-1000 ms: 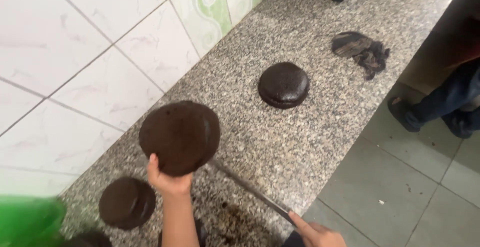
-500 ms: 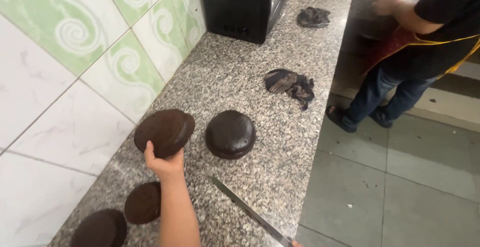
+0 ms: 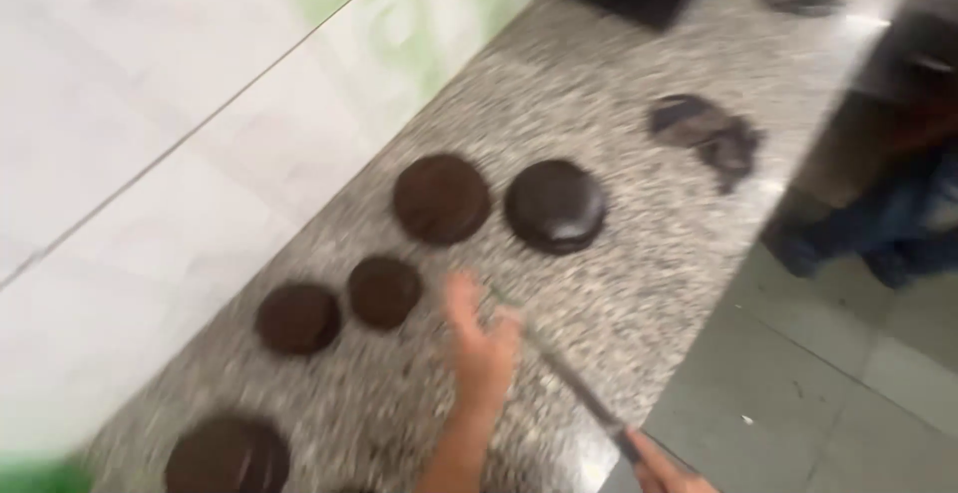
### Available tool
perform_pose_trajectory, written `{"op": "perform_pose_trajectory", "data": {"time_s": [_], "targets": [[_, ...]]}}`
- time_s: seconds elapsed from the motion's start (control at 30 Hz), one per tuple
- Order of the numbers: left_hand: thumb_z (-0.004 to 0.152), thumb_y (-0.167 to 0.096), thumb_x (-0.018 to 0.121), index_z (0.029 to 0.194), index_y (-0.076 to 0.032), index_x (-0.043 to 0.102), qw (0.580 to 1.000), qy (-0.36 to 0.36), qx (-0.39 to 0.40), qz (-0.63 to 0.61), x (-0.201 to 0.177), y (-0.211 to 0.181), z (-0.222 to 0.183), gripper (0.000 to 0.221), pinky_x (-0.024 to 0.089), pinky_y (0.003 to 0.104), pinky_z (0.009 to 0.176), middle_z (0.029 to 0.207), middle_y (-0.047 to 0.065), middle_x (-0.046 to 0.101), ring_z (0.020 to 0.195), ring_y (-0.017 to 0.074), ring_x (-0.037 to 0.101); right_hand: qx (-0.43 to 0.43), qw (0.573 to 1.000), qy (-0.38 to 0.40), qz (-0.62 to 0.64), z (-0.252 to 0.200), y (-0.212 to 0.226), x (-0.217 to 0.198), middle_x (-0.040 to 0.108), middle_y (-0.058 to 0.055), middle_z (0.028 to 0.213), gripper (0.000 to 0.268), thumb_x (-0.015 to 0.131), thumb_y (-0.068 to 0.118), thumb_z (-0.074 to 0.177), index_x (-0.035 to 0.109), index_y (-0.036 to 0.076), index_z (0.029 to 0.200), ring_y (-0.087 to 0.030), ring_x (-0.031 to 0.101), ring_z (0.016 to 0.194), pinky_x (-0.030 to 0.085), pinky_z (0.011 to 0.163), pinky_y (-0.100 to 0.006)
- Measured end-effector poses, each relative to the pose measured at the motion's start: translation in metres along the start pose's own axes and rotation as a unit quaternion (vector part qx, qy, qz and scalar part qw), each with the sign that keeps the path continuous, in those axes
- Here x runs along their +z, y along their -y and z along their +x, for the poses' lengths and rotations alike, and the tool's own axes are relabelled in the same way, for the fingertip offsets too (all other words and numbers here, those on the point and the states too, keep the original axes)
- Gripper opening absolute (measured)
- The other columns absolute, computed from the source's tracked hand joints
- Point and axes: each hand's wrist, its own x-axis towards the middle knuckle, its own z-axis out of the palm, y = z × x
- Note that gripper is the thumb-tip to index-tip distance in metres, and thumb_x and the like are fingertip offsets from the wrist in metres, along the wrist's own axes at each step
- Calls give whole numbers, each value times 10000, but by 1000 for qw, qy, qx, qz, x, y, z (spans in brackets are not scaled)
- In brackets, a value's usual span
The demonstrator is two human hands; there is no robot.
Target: Cutting several small chocolate cakes into small cubes using a knife on a granite countertop.
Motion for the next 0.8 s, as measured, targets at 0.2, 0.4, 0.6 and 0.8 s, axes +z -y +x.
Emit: {"op": "perform_pose_trajectory", "data": {"time_s": [0.2,0.4,0.6,0.8], "targets": [[930,-286,666,1547,8,305,978,196,5,67,-44,3,-116,773,264,483,1210,1591,216,331,1497,357,323,113,964,231,66,58,54,-15,771,-143,913,639,755,242,788,610,370,1397,-321,772,869,576,831,-423],[904,-310,603,1510,-65,364,970,130,-186,89,-110,-7,-143,696,351,462,1174,1524,154,427,1446,303,405,98,862,487,103,44,63,-12,807,-58,962,633,696,267,898,541,483,1471,-216,794,810,607,767,-371],[905,-296,639,1483,1,376,991,-16,-89,103,-167,13,-151,701,328,441,1180,1480,186,505,1403,309,467,227,884,393,115,48,50,-10,815,-114,856,578,723,328,895,568,497,1426,-244,783,764,637,765,-370],[918,-248,640,1492,9,360,988,-72,-108,86,-187,18,-135,689,337,432,1172,1489,188,481,1405,301,456,201,908,360,69,75,102,-14,795,-100,829,618,648,294,917,491,451,1494,-268,767,780,601,781,-424]]}}
